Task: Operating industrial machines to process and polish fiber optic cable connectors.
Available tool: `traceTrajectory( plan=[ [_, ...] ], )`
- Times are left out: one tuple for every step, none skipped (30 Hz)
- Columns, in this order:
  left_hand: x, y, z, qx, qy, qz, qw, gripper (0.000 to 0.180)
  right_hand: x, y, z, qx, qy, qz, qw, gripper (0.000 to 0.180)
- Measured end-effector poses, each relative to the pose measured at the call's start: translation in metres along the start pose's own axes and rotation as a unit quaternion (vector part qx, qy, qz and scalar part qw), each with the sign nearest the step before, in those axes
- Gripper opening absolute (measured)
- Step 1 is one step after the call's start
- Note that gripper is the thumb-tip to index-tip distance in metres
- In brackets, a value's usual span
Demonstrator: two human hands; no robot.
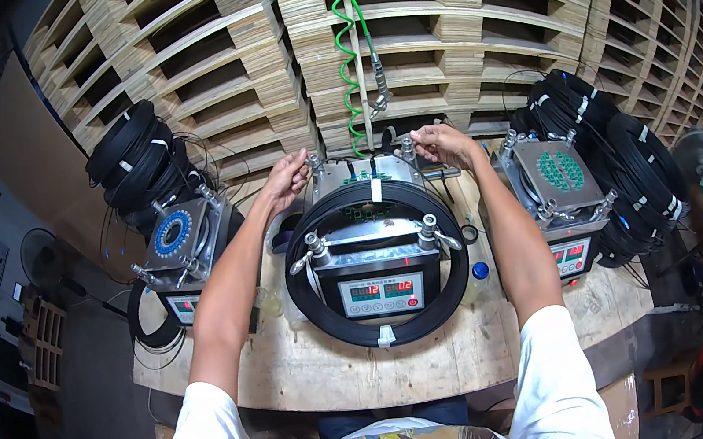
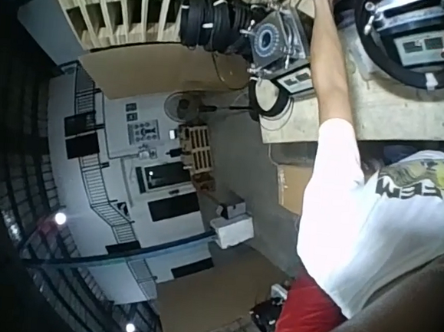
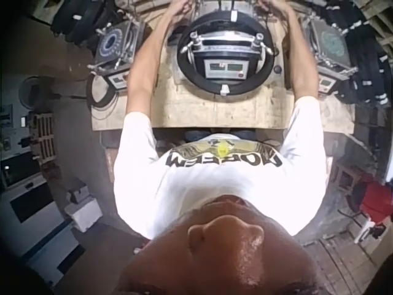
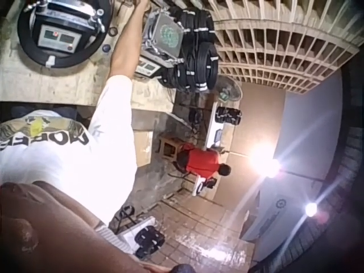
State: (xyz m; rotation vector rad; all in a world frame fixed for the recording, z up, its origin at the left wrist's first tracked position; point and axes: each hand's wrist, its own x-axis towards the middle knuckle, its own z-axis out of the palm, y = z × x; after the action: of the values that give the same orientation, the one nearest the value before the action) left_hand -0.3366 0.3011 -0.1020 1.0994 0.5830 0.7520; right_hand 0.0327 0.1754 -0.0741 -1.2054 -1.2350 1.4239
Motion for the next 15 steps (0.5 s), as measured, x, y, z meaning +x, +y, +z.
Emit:
traceTrajectory(
  plan=[
    [0.003,-0.005,0.001,0.0,-0.003,0.0,1.0,0.019,0.0,0.002,-0.005,0.023,0.009,0.0,1.0,0.026],
    [0.005,-0.01,0.002,-0.027,-0.016,0.024,0.999,0.018,0.002,0.002,-0.011,0.003,-0.018,0.001,1.0,0.027],
    [0.006,-0.013,0.002,-0.054,-0.029,0.047,0.997,0.017,0.002,0.004,-0.014,0.002,-0.016,0.0,1.0,0.027],
    [0.002,-0.015,0.002,-0.083,-0.031,0.051,0.995,0.016,0.002,0.006,-0.011,-0.002,-0.007,-0.005,1.0,0.028],
    [0.002,-0.016,0.003,-0.083,-0.03,0.051,0.995,0.016,0.001,0.006,-0.008,-0.006,0.001,-0.009,1.0,0.029],
    [0.001,-0.017,0.005,-0.094,-0.011,0.068,0.993,0.016,0.003,0.004,-0.005,0.003,0.005,-0.012,1.0,0.027],
    [-0.002,-0.017,0.007,-0.105,0.007,0.083,0.991,0.017,0.0,0.004,0.0,0.003,0.005,-0.011,1.0,0.027],
    [-0.008,-0.016,0.008,-0.082,0.001,0.088,0.993,0.03,-0.003,0.004,0.005,-0.001,0.031,-0.038,0.999,0.023],
    [-0.016,-0.02,0.01,-0.083,0.002,0.088,0.993,0.03,-0.007,0.004,0.01,-0.005,0.057,-0.065,0.996,0.02],
    [-0.025,-0.023,0.019,-0.106,0.07,0.084,0.988,0.038,-0.008,0.004,0.013,-0.021,0.076,-0.098,0.992,0.017],
    [-0.032,-0.024,0.028,-0.129,0.138,0.079,0.979,0.046,-0.01,0.005,0.015,-0.075,0.127,-0.098,0.984,0.023],
    [-0.038,-0.021,0.014,-0.056,0.127,0.046,0.989,0.061,-0.016,0.005,0.016,-0.05,0.167,-0.103,0.979,0.027],
    [-0.052,-0.014,-0.002,0.036,0.149,0.052,0.987,0.07,-0.019,0.0,0.038,-0.019,0.193,-0.106,0.975,0.031],
    [-0.062,-0.009,0.013,0.025,0.135,0.023,0.99,0.076,-0.034,-0.002,0.043,-0.029,0.223,-0.083,0.971,0.035],
    [-0.075,0.005,0.036,0.014,0.118,-0.003,0.993,0.082,-0.051,-0.009,0.047,-0.039,0.256,-0.063,0.964,0.039]
  ],
)
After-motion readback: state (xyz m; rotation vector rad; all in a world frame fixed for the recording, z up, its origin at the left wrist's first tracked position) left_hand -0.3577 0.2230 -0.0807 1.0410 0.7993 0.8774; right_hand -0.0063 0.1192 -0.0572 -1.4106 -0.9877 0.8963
